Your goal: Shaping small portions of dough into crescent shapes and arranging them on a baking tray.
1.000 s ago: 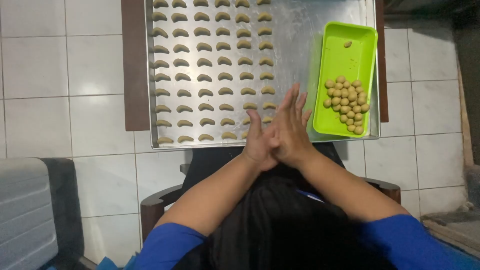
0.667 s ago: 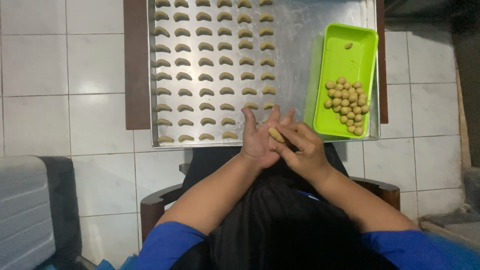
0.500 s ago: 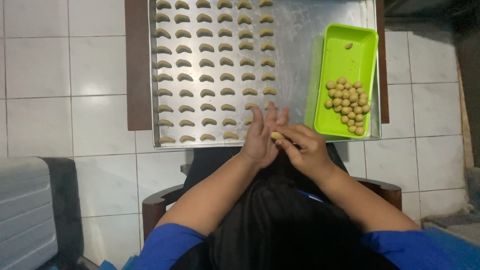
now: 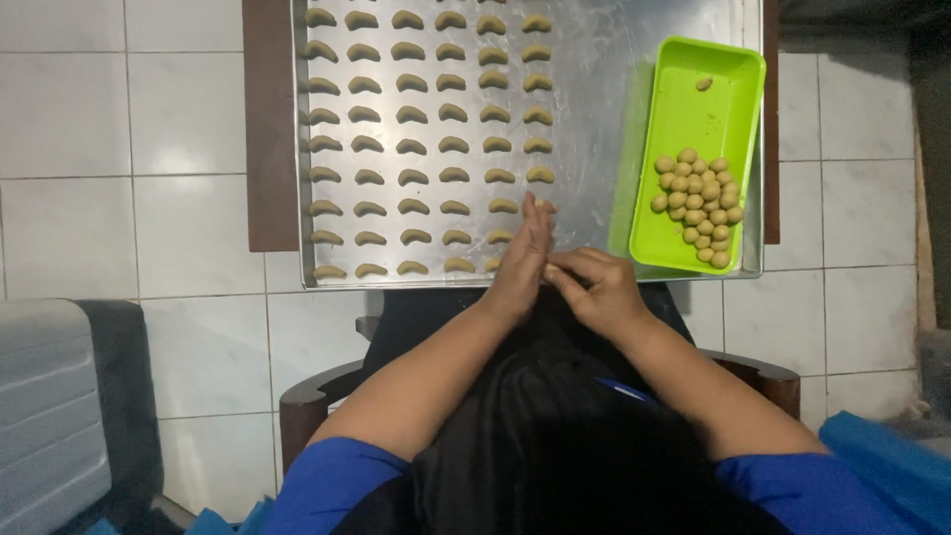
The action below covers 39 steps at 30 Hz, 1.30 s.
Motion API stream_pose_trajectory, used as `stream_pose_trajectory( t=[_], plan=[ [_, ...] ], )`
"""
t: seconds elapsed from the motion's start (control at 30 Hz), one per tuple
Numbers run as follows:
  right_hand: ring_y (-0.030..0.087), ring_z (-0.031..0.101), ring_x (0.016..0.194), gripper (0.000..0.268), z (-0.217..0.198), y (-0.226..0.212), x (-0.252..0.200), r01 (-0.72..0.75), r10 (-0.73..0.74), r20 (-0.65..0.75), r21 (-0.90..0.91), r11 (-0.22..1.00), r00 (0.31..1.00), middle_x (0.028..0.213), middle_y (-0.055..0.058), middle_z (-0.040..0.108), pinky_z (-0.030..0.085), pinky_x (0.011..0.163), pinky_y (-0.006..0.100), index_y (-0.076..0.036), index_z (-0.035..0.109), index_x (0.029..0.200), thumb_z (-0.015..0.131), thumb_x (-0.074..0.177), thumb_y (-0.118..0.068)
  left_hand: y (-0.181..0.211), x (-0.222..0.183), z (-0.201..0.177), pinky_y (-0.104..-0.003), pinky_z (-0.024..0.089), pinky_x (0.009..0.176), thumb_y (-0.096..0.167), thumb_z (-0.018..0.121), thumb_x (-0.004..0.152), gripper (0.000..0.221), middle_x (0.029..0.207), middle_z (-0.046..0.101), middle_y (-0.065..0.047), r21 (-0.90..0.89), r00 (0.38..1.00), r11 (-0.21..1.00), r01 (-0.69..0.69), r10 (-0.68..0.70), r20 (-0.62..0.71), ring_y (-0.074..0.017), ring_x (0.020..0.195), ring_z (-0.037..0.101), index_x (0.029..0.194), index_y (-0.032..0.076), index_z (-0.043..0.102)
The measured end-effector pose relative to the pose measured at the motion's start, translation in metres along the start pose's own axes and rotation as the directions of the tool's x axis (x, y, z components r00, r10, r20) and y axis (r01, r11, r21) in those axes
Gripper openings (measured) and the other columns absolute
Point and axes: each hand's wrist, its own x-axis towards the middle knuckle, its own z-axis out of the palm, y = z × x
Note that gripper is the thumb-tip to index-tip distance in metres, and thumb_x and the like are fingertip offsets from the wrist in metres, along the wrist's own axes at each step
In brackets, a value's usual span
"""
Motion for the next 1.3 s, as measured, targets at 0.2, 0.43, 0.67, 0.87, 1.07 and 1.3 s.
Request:
stream_pose_trajectory(
  t=[0.2,0.43,0.67,0.87,1.07,1.3],
  plan=[
    [0.036,0.073,0.085,0.017,0.019,0.069,-0.011,-0.157,0.156,-0.014,-0.093,0.983,0.988,0.086,0.015,0.073,0.057,0.075,0.041,-0.008,0.081,0.093,0.086,0.077,-0.004,0.010,0.016,-0.054,-0.046,0.055,0.100,0.036,0.071,0.097,0.044,0.121,0.073,-0.015,0.259,0.937,0.936,0.238,-0.151,-0.316,-0.0322,0.119,0.068,0.135,0.014,0.066],
    [0.037,0.073,0.091,0.019,0.043,0.095,-0.010,-0.230,0.254,0.084,-0.228,0.946,0.964,0.088,0.015,0.073,0.059,0.081,0.043,-0.010,0.082,0.099,0.084,0.080,-0.008,-0.011,0.013,-0.064,-0.041,0.060,0.083,0.031,0.075,0.087,0.028,0.102,0.076,-0.001,0.862,0.967,0.444,0.246,-0.179,-0.183,-0.0259,0.099,0.074,0.114,0.025,0.078],
    [0.034,0.073,0.095,0.025,0.032,0.107,-0.016,-0.293,0.326,0.093,-0.259,0.920,0.941,0.092,0.012,0.074,0.058,0.084,0.040,-0.015,0.082,0.106,0.085,0.081,-0.014,-0.010,0.001,-0.041,-0.048,0.061,0.075,0.010,0.070,0.085,0.021,0.090,0.069,-0.014,0.966,0.998,0.258,0.018,-0.065,-0.001,-0.0360,0.087,0.072,0.104,0.010,0.078],
    [0.035,0.073,0.091,0.014,0.027,0.127,-0.022,-0.301,0.342,0.095,-0.297,0.906,0.935,0.086,0.011,0.076,0.058,0.080,0.041,-0.016,0.083,0.094,0.083,0.081,-0.014,-0.018,0.007,-0.037,-0.045,0.061,0.069,0.007,0.068,0.084,0.012,0.080,0.067,-0.012,0.985,0.999,0.166,-0.045,-0.013,0.048,-0.0332,0.078,0.071,0.090,0.009,0.078],
    [0.033,0.074,0.096,0.019,0.035,0.128,-0.017,-0.306,0.374,0.174,-0.323,0.896,0.911,0.091,0.011,0.078,0.057,0.085,0.039,-0.015,0.084,0.101,0.083,0.083,-0.015,-0.035,0.015,-0.037,-0.042,0.060,0.066,0.004,0.070,0.082,0.009,0.077,0.067,-0.012,0.993,0.996,0.100,-0.069,-0.040,0.073,-0.0302,0.075,0.070,0.080,0.008,0.077],
    [0.033,0.074,0.096,0.015,0.036,0.122,-0.014,-0.294,0.377,0.198,-0.350,0.890,0.905,0.090,0.013,0.078,0.058,0.085,0.041,-0.013,0.083,0.097,0.083,0.083,-0.016,-0.039,0.019,-0.033,-0.043,0.060,0.067,0.002,0.066,0.084,0.013,0.076,0.068,-0.013,0.987,0.990,0.097,-0.125,-0.056,0.130,-0.0304,0.077,0.070,0.077,0.006,0.077]
  ],
)
